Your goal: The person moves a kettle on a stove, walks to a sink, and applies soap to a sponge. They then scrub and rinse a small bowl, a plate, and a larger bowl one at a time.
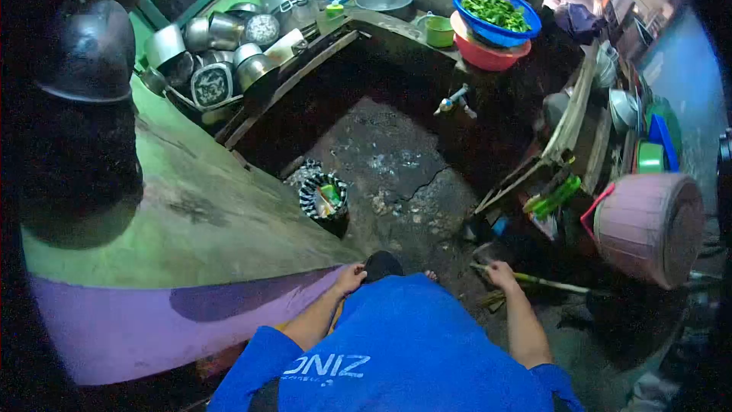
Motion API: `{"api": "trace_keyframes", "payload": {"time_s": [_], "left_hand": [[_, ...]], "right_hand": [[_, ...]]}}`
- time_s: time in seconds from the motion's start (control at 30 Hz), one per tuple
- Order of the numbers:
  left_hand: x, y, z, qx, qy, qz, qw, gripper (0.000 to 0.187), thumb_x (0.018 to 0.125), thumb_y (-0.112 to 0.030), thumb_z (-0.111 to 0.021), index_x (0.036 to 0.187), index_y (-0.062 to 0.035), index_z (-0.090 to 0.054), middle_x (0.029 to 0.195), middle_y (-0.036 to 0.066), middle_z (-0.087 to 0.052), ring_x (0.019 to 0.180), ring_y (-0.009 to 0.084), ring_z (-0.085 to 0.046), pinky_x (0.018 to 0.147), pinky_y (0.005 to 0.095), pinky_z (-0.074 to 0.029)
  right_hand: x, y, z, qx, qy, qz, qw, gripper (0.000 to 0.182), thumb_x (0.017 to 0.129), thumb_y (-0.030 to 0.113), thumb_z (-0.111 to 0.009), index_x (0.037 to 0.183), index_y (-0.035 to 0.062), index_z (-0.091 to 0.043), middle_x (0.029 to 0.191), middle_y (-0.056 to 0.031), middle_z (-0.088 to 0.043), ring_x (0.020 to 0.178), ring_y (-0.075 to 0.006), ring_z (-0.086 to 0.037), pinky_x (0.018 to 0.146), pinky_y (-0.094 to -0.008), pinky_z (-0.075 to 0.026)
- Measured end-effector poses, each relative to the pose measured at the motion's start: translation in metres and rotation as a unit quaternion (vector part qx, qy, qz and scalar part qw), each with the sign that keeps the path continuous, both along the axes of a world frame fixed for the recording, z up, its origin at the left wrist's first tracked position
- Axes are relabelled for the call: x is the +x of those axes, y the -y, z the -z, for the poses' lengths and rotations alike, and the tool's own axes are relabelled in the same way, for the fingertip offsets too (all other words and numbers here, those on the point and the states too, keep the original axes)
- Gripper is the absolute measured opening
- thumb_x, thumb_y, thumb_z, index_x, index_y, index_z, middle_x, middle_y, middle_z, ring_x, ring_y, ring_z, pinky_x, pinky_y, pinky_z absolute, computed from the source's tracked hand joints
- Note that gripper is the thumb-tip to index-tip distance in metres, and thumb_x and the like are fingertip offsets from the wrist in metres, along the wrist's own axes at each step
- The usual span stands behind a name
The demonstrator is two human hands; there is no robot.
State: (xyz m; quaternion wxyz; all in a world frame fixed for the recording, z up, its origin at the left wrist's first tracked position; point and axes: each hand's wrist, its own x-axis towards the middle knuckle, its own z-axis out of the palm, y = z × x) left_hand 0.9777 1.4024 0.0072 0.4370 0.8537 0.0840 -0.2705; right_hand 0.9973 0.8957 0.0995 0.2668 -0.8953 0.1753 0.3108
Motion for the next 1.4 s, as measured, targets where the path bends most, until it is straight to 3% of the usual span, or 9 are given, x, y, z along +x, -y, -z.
{"api": "trace_keyframes", "payload": {"time_s": [0.23,0.43,0.7,0.8,0.83,0.97,1.1,1.37,1.4], "left_hand": [[0.224,0.054,-0.035,0.147,0.009,0.16,0.976,0.045,0.082,-0.036,-0.061,0.116,-0.0079,-0.064,0.109,0.016,-0.066,0.105,0.0304,-0.062,0.092,0.038,-0.048],[0.388,0.092,-0.139,-0.077,0.193,0.02,0.978,0.038,0.084,-0.03,-0.061,0.116,-0.0092,-0.063,0.106,0.018,-0.066,0.102,0.0338,-0.062,0.091,0.0403,-0.049],[0.403,-0.014,-0.088,0.033,0.193,0.06,0.979,0.041,0.086,-0.032,-0.062,0.12,-0.01,-0.06,0.119,0.018,-0.06,0.111,0.0344,-0.057,0.094,0.0415,-0.046],[0.358,-0.072,-0.073,0.108,-0.095,-0.071,0.987,0.035,0.087,-0.032,-0.058,0.105,-0.0029,-0.066,0.108,0.019,-0.065,0.101,0.0343,-0.062,0.086,0.0417,-0.05],[0.317,-0.092,-0.038,0.132,0.005,-0.138,0.982,0.032,0.09,-0.03,-0.054,0.099,-0.002,-0.068,0.105,0.022,-0.065,0.1,0.0343,-0.062,0.084,0.0412,-0.05],[0.192,-0.166,0.024,0.263,-0.223,-0.028,0.938,0.042,0.094,-0.025,-0.044,0.124,0.0029,-0.052,0.131,0.022,-0.05,0.11,0.0346,-0.057,0.092,0.0429,-0.048],[0.238,-0.136,0.0,0.104,-0.255,-0.191,0.942,0.037,0.093,-0.027,-0.05,0.117,0.0003,-0.057,0.117,0.016,-0.055,0.101,0.0277,-0.057,0.087,0.0393,-0.048],[0.513,-0.171,0.025,-0.013,-0.071,-0.12,0.99,0.028,0.09,-0.03,-0.062,0.103,-0.0049,-0.066,0.089,0.004,-0.067,0.082,0.014,-0.059,0.077,0.032,-0.049],[0.568,-0.172,-0.018,0.048,-0.098,-0.163,0.981,0.038,0.088,-0.019,-0.06,0.122,-0.0032,-0.058,0.102,0.013,-0.068,0.094,0.0227,-0.064,0.085,0.0358,-0.05]], "right_hand": [[0.217,-0.135,-0.099,0.118,0.258,-0.181,0.942,0.036,0.085,0.032,-0.061,0.108,0.0062,-0.067,0.101,-0.0171,-0.068,0.089,-0.0285,-0.067,0.078,-0.0372,-0.052],[0.292,-0.225,-0.115,0.323,0.115,-0.221,0.913,0.035,0.09,0.023,-0.062,0.118,0.0014,-0.061,0.109,-0.0106,-0.068,0.098,-0.0172,-0.062,0.086,-0.0318,-0.049],[0.422,-0.187,-0.055,0.247,0.055,-0.223,0.942,0.036,0.087,0.031,-0.063,0.108,0.0021,-0.067,0.103,-0.0162,-0.069,0.095,-0.0249,-0.066,0.084,-0.0349,-0.05],[0.504,-0.18,-0.031,0.24,0.121,-0.254,0.929,0.037,0.085,0.032,-0.064,0.106,0.0018,-0.067,0.099,-0.0171,-0.069,0.091,-0.0275,-0.067,0.083,-0.036,-0.051],[0.537,-0.184,-0.049,0.218,0.126,-0.237,0.939,0.037,0.084,0.031,-0.064,0.106,0.0013,-0.067,0.099,-0.0174,-0.069,0.092,-0.0284,-0.067,0.082,-0.0363,-0.051],[0.673,-0.197,-0.111,0.211,0.326,-0.107,0.915,0.038,0.082,0.027,-0.065,0.11,0.0012,-0.063,0.105,-0.0185,-0.066,0.099,-0.0321,-0.064,0.088,-0.0378,-0.05],[0.755,-0.194,-0.117,0.059,0.422,-0.031,0.904,0.054,0.08,0.025,-0.067,0.125,-0.0011,-0.051,0.123,-0.0232,-0.055,0.115,-0.037,-0.052,0.097,-0.0423,-0.042],[0.859,-0.174,-0.081,-0.246,0.23,-0.051,0.94,0.044,0.079,0.031,-0.064,0.113,0.0034,-0.06,0.109,-0.0167,-0.064,0.11,-0.0337,-0.055,0.105,-0.0606,-0.023],[0.861,-0.176,-0.074,-0.253,0.251,-0.038,0.934,0.038,0.079,0.03,-0.062,0.107,0.0039,-0.063,0.104,-0.0159,-0.065,0.108,-0.0336,-0.056,0.105,-0.0621,-0.022]]}}
